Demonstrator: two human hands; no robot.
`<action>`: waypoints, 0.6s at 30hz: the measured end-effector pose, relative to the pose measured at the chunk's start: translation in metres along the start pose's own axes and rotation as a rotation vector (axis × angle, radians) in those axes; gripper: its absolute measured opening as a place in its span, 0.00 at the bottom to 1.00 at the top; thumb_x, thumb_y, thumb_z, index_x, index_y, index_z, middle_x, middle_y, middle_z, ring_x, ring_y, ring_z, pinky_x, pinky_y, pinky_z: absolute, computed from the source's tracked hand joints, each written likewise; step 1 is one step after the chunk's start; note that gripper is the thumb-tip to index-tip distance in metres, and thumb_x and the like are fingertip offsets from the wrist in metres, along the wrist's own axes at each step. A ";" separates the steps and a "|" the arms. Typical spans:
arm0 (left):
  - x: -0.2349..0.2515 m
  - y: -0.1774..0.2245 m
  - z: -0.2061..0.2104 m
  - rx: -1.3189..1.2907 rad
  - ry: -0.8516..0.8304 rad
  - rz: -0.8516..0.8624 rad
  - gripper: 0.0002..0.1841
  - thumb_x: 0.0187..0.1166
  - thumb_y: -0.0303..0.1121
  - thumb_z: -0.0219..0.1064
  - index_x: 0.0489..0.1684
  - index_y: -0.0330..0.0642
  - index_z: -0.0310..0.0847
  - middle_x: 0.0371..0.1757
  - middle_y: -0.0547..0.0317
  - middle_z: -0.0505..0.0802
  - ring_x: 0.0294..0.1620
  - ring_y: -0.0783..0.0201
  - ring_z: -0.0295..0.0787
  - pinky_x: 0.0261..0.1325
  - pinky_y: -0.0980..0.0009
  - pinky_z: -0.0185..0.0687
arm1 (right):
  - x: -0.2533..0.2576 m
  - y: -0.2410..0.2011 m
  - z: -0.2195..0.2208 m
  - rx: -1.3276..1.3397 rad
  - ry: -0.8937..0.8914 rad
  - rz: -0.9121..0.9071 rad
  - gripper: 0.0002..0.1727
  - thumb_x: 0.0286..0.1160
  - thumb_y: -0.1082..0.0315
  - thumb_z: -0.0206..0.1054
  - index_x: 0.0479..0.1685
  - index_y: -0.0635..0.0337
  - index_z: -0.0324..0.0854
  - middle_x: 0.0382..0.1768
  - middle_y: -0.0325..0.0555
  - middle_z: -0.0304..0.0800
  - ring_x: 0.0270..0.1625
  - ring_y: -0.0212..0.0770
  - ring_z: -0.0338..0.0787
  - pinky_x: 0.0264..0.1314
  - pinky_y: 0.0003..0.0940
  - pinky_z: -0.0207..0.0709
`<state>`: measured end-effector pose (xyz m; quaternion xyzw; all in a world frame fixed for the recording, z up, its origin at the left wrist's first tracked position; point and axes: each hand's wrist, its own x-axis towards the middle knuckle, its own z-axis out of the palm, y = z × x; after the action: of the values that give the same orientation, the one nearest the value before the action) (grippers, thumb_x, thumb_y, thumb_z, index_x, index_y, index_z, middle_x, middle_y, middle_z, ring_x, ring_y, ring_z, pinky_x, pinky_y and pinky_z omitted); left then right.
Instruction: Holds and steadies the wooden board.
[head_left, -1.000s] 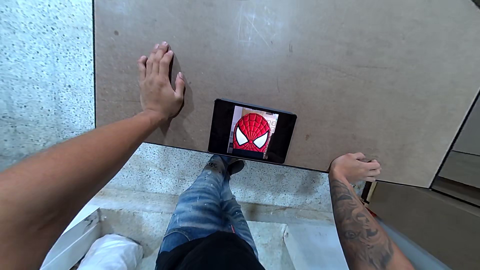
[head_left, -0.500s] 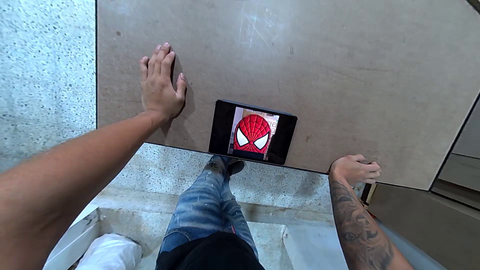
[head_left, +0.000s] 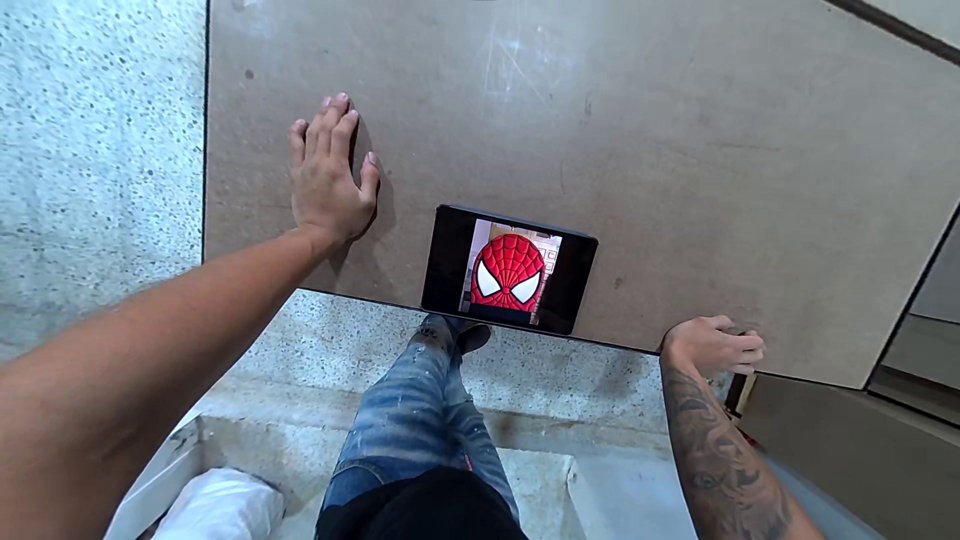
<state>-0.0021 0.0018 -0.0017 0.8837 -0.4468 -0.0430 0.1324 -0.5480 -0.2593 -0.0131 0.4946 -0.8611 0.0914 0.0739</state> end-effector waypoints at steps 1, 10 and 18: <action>0.000 0.000 0.000 0.001 0.003 0.003 0.32 0.87 0.53 0.45 0.89 0.51 0.62 0.95 0.63 0.61 0.96 0.62 0.48 0.96 0.49 0.36 | 0.000 0.000 0.000 0.004 0.000 0.001 0.34 0.84 0.47 0.46 0.79 0.62 0.71 0.84 0.58 0.67 0.87 0.56 0.67 0.83 0.50 0.64; -0.001 0.000 0.000 0.001 0.001 0.002 0.32 0.87 0.53 0.45 0.89 0.51 0.62 0.95 0.63 0.61 0.96 0.62 0.48 0.96 0.50 0.36 | -0.002 -0.002 -0.002 -0.004 -0.005 0.013 0.33 0.83 0.47 0.46 0.78 0.61 0.72 0.85 0.56 0.67 0.86 0.55 0.68 0.79 0.51 0.68; 0.001 0.000 0.002 0.001 0.010 0.008 0.32 0.87 0.52 0.46 0.89 0.50 0.63 0.95 0.62 0.62 0.96 0.62 0.48 0.96 0.50 0.37 | 0.000 0.000 -0.001 -0.001 -0.011 0.007 0.34 0.83 0.47 0.46 0.80 0.62 0.70 0.86 0.57 0.65 0.87 0.55 0.67 0.83 0.49 0.66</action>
<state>-0.0017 0.0009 -0.0035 0.8823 -0.4495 -0.0379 0.1345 -0.5478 -0.2595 -0.0118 0.4921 -0.8633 0.0887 0.0689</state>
